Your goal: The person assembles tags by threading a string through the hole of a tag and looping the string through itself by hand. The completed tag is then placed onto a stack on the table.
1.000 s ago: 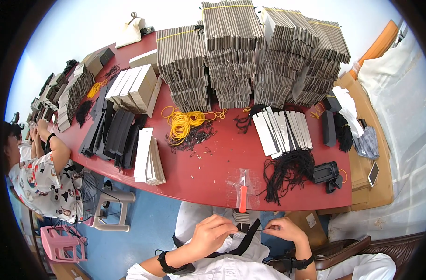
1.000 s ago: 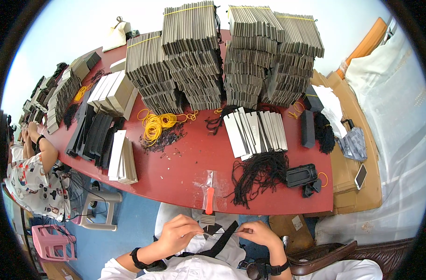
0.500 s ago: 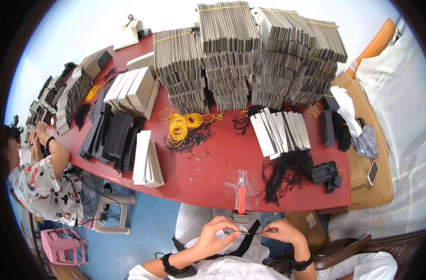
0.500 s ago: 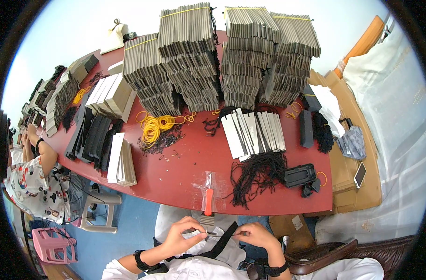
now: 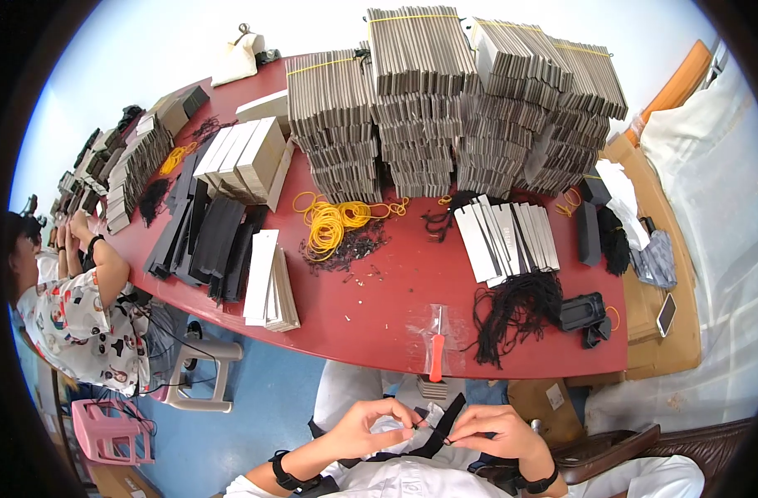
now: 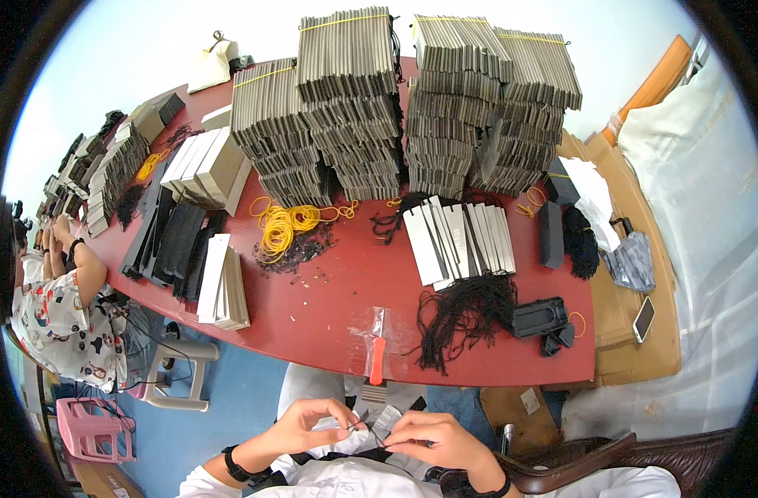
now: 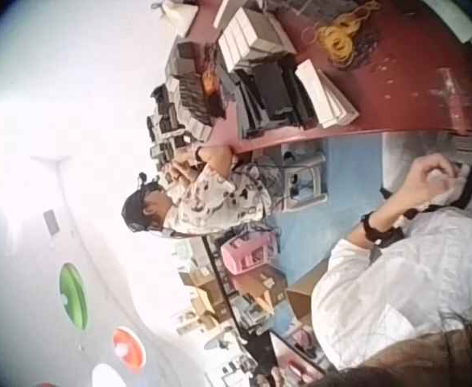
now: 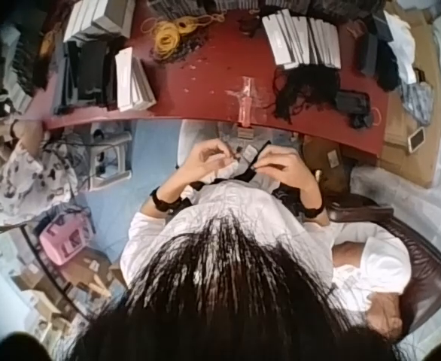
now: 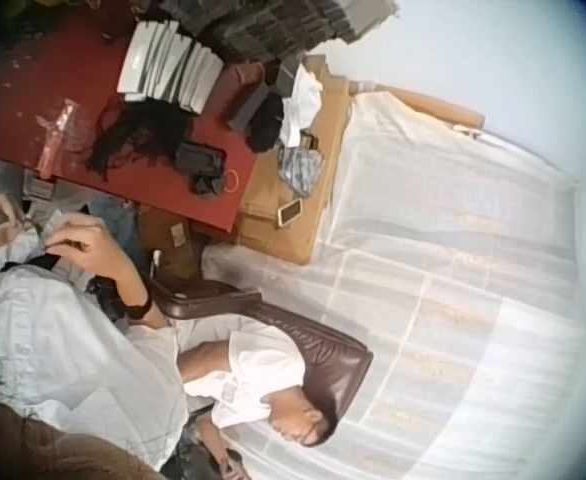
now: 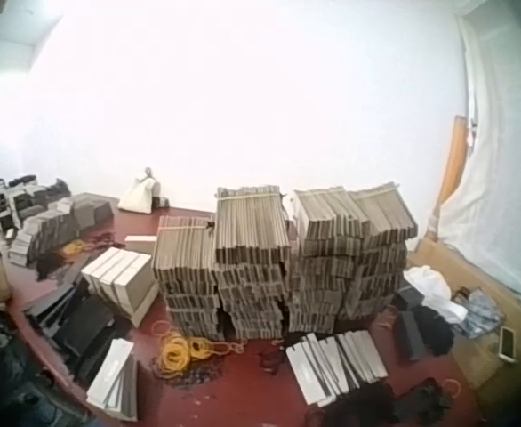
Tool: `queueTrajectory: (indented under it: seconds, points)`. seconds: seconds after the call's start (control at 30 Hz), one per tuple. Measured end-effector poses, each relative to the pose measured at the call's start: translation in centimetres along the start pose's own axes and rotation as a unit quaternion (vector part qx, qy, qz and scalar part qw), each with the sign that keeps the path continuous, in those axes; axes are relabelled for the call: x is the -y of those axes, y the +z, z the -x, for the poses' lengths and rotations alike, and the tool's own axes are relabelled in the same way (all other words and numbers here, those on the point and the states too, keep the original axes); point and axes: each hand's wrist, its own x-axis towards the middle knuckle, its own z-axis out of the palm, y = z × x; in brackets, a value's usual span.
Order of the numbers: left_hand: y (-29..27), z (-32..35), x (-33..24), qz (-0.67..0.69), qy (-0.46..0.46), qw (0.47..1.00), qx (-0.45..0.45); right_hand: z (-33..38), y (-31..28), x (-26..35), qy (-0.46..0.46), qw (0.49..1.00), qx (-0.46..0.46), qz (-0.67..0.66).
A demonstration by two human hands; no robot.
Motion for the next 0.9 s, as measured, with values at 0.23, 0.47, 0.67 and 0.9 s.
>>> queueTrajectory:
  seconds: [0.23, 0.47, 0.67, 0.9]
  points:
    - [1.5, 0.6, -2.2, -0.106, 0.065, 0.992, -0.024, -2.8, 3.4, 1.4, -0.072, 0.967, -0.118, 0.214]
    - [1.2, 0.9, -4.9, -0.191, 0.118, 0.973, -0.053, -3.7, 3.2, 2.2, -0.018, 0.996, -0.073, 0.044]
    - [1.0, -0.3, -8.0, -0.246, 0.255, 0.933, -0.061, -4.5, 4.6, 1.1, 0.022, 0.997, 0.068, 0.003]
    - [-1.3, -0.9, -9.3, 0.144, 0.147, 0.969, -0.139, -5.7, 4.6, 1.6, 0.051, 0.998, 0.015, -0.024]
